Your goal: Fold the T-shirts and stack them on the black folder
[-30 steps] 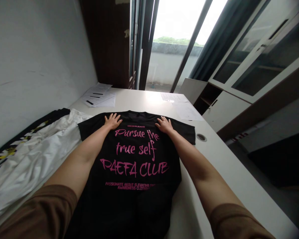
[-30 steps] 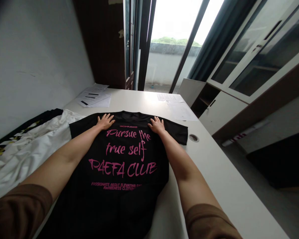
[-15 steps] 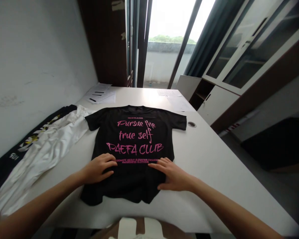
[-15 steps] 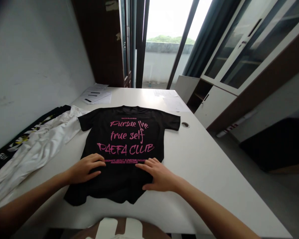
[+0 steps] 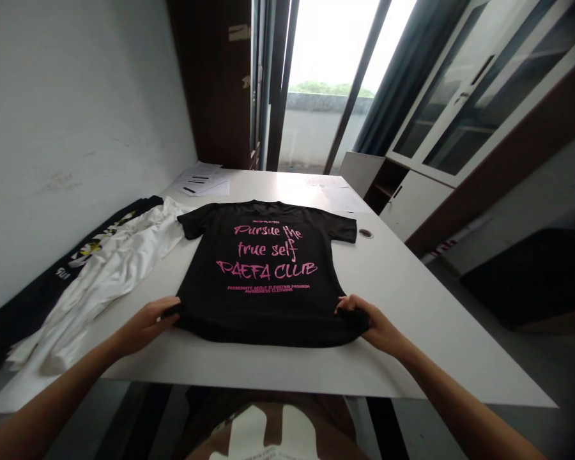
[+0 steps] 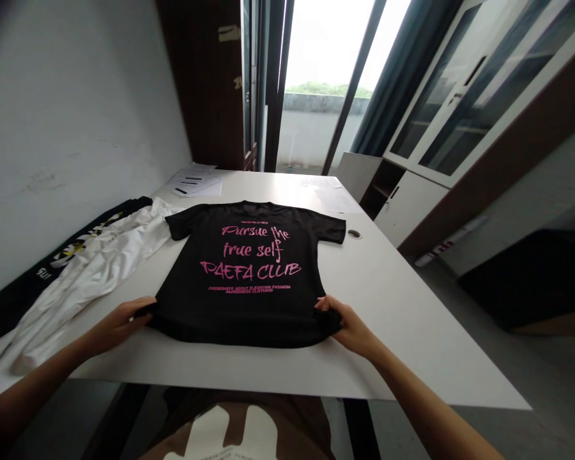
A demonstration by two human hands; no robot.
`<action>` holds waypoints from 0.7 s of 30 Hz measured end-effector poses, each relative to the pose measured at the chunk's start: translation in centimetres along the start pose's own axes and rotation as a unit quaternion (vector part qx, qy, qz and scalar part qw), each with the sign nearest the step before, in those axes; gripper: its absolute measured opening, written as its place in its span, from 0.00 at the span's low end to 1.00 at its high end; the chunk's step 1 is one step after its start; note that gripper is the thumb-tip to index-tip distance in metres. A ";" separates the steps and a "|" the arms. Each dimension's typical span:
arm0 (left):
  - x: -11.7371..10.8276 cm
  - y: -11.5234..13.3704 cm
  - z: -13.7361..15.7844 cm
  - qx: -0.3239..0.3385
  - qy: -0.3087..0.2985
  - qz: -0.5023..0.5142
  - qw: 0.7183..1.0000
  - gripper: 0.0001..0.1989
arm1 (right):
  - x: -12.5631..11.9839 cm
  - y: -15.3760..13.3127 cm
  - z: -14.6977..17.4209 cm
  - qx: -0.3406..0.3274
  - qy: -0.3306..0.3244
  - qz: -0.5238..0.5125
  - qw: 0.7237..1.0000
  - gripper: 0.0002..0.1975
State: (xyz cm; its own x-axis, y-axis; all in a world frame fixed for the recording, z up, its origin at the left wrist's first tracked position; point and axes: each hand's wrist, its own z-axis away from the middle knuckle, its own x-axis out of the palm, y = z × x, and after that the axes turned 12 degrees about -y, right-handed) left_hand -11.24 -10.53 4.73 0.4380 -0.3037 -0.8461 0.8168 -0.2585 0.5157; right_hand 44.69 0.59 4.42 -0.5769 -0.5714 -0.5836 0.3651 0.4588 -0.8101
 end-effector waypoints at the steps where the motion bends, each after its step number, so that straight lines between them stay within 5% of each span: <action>1: -0.2 -0.9 0.4 -0.018 0.011 0.041 0.999 0.19 | -0.4 0.0 0.6 0.021 0.004 0.002 1.000 0.09; 4: -0.9 -2.5 1.8 -0.041 0.002 0.104 0.994 0.22 | -1.5 -0.3 2.4 0.074 -0.015 0.022 0.997 0.16; 7: -1.6 -2.7 2.6 -0.014 -0.045 0.104 0.993 0.25 | -2.5 -1.1 4.2 0.105 -0.102 0.025 0.989 0.15; 11: -2.0 -1.1 2.0 0.005 -0.122 0.039 0.992 0.27 | -3.6 -2.3 5.4 0.119 -0.206 0.009 0.971 0.10; 14: -1.8 0.9 0.2 0.002 -0.112 -0.042 0.993 0.22 | -4.5 -2.6 4.7 0.156 -0.255 -0.009 0.954 0.16; 17: -1.1 4.2 -3.0 0.050 -0.103 -0.069 0.991 0.17 | -5.7 -1.0 2.4 0.186 -0.214 0.011 0.959 0.22; 21: 1.5 10.4 -9.2 0.184 -0.130 -0.057 0.973 0.12 | -8.2 4.3 -2.6 0.195 -0.045 0.122 0.972 0.22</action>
State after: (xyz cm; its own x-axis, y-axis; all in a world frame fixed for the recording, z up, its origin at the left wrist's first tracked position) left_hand 1.31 -5.25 7.59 0.2029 -0.4629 -0.8629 0.6435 -0.6011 0.4738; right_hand 49.13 9.01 5.86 -0.3793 -0.5435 -0.7488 0.7423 0.3044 -0.5969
